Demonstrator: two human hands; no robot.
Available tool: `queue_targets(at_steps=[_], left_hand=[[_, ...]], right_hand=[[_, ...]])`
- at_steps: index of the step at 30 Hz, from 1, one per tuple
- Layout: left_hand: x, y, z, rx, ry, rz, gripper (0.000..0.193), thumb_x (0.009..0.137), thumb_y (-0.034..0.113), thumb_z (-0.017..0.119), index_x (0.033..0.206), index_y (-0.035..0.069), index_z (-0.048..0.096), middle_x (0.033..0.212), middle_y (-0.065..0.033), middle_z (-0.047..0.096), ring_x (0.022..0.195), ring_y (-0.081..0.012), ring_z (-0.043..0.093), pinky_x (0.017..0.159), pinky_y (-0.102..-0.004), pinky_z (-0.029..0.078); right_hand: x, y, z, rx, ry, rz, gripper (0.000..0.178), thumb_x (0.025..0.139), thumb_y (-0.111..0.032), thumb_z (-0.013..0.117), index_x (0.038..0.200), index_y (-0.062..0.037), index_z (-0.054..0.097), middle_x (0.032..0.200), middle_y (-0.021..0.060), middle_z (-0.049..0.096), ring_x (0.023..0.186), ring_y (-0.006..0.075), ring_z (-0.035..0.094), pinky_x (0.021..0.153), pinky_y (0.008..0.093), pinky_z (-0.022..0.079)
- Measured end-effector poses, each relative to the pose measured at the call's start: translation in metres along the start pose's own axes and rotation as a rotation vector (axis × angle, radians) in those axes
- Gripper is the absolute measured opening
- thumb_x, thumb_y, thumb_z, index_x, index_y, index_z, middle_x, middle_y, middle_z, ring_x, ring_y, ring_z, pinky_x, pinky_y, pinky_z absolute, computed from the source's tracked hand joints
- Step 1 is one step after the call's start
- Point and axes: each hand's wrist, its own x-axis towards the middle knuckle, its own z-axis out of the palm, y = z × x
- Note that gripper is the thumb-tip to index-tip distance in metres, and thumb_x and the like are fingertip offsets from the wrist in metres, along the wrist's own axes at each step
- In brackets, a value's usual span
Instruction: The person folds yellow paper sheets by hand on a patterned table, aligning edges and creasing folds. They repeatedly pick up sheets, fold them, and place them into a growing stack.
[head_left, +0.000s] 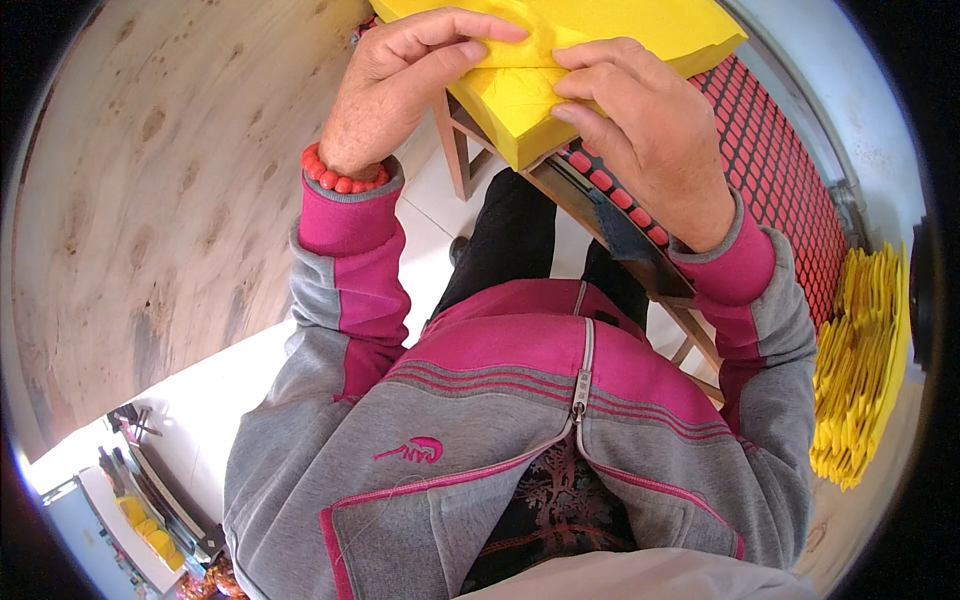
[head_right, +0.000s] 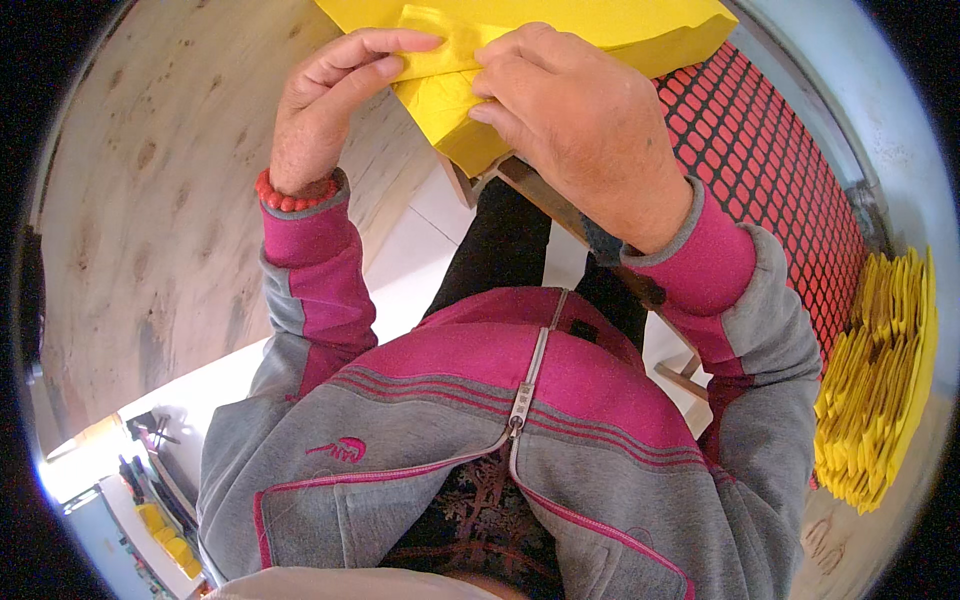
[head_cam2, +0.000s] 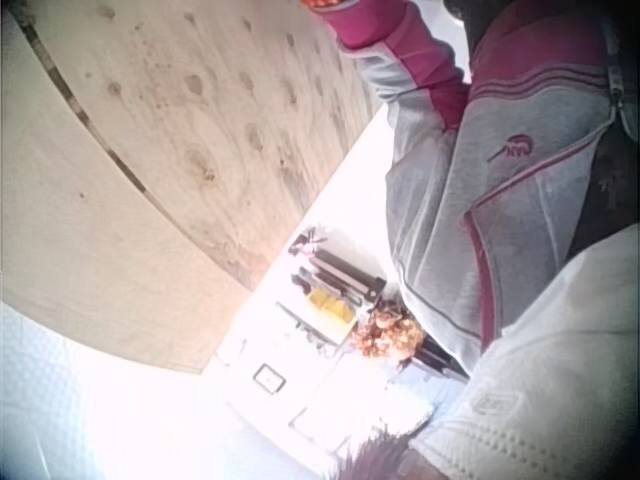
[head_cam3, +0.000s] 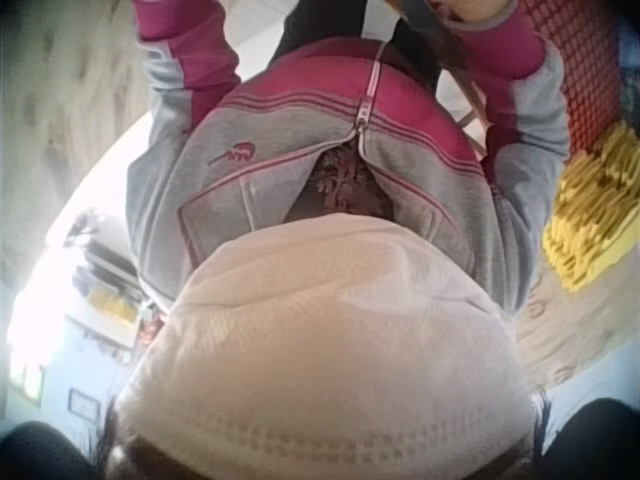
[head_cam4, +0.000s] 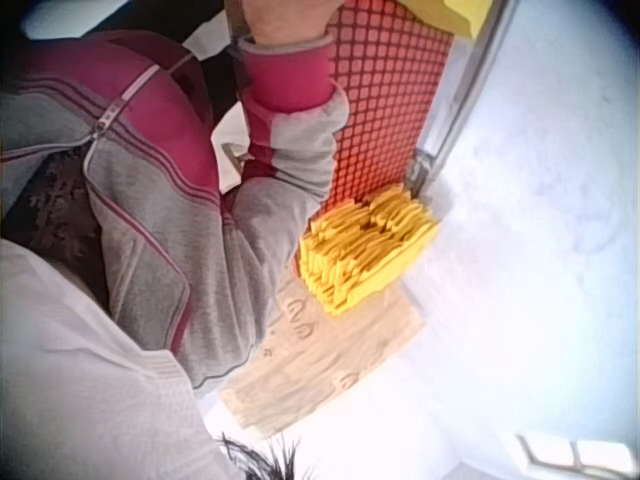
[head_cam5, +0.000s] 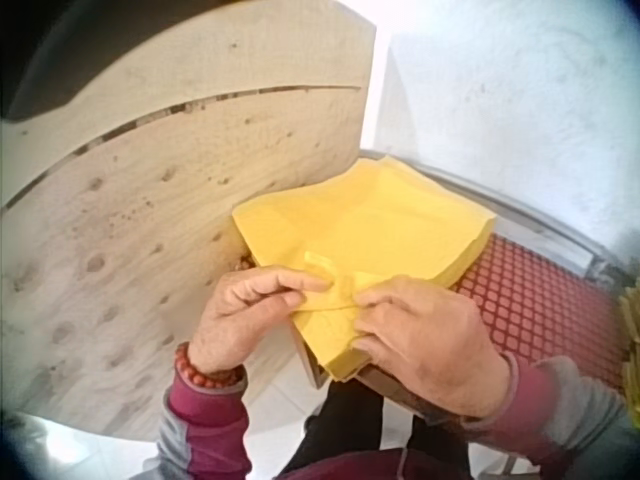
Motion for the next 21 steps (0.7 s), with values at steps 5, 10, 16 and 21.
queue_targets(at_steps=[5, 10, 16, 21], left_hand=[[-0.001, -0.002, 0.000, -0.036, -0.020, 0.022, 0.030, 0.103, 0.003, 0.050, 0.125, -0.001, 0.070, 0.120, -0.0069, 0.071, 0.111, -0.0134, 0.064, 0.101, -0.0283, 0.047], [-0.001, -0.002, -0.001, -0.047, -0.025, 0.006, 0.030, 0.102, 0.001, 0.050, 0.125, -0.002, 0.069, 0.121, -0.0075, 0.071, 0.112, -0.0139, 0.063, 0.101, -0.0286, 0.047], [0.004, 0.005, 0.004, 0.027, -0.016, 0.160, 0.023, 0.096, -0.005, 0.055, 0.112, -0.002, 0.072, 0.105, -0.0057, 0.074, 0.097, -0.0118, 0.066, 0.088, -0.0252, 0.050], [0.004, 0.009, 0.003, 0.012, -0.032, 0.109, 0.026, 0.096, -0.006, 0.054, 0.114, -0.004, 0.073, 0.110, -0.0074, 0.075, 0.103, -0.0124, 0.067, 0.094, -0.0262, 0.050]], right_hand=[[0.008, 0.002, -0.004, 0.051, -0.029, -0.006, 0.020, 0.086, -0.006, 0.075, 0.104, -0.0029, 0.068, 0.110, 0.0094, 0.070, 0.097, 0.0288, 0.069, 0.081, 0.0357, 0.056], [0.014, -0.002, -0.011, 0.099, -0.041, -0.039, 0.021, 0.086, -0.010, 0.076, 0.105, -0.0042, 0.068, 0.107, 0.0102, 0.069, 0.095, 0.0287, 0.068, 0.079, 0.0344, 0.054], [0.022, -0.010, -0.009, -0.010, -0.147, -0.014, 0.022, 0.088, -0.015, 0.074, 0.107, -0.0058, 0.068, 0.101, 0.0096, 0.067, 0.091, 0.0292, 0.068, 0.077, 0.0362, 0.053], [0.025, -0.014, -0.016, -0.100, -0.210, -0.020, 0.020, 0.089, -0.015, 0.073, 0.108, -0.0077, 0.068, 0.101, 0.0081, 0.066, 0.091, 0.0289, 0.068, 0.076, 0.0375, 0.054]])
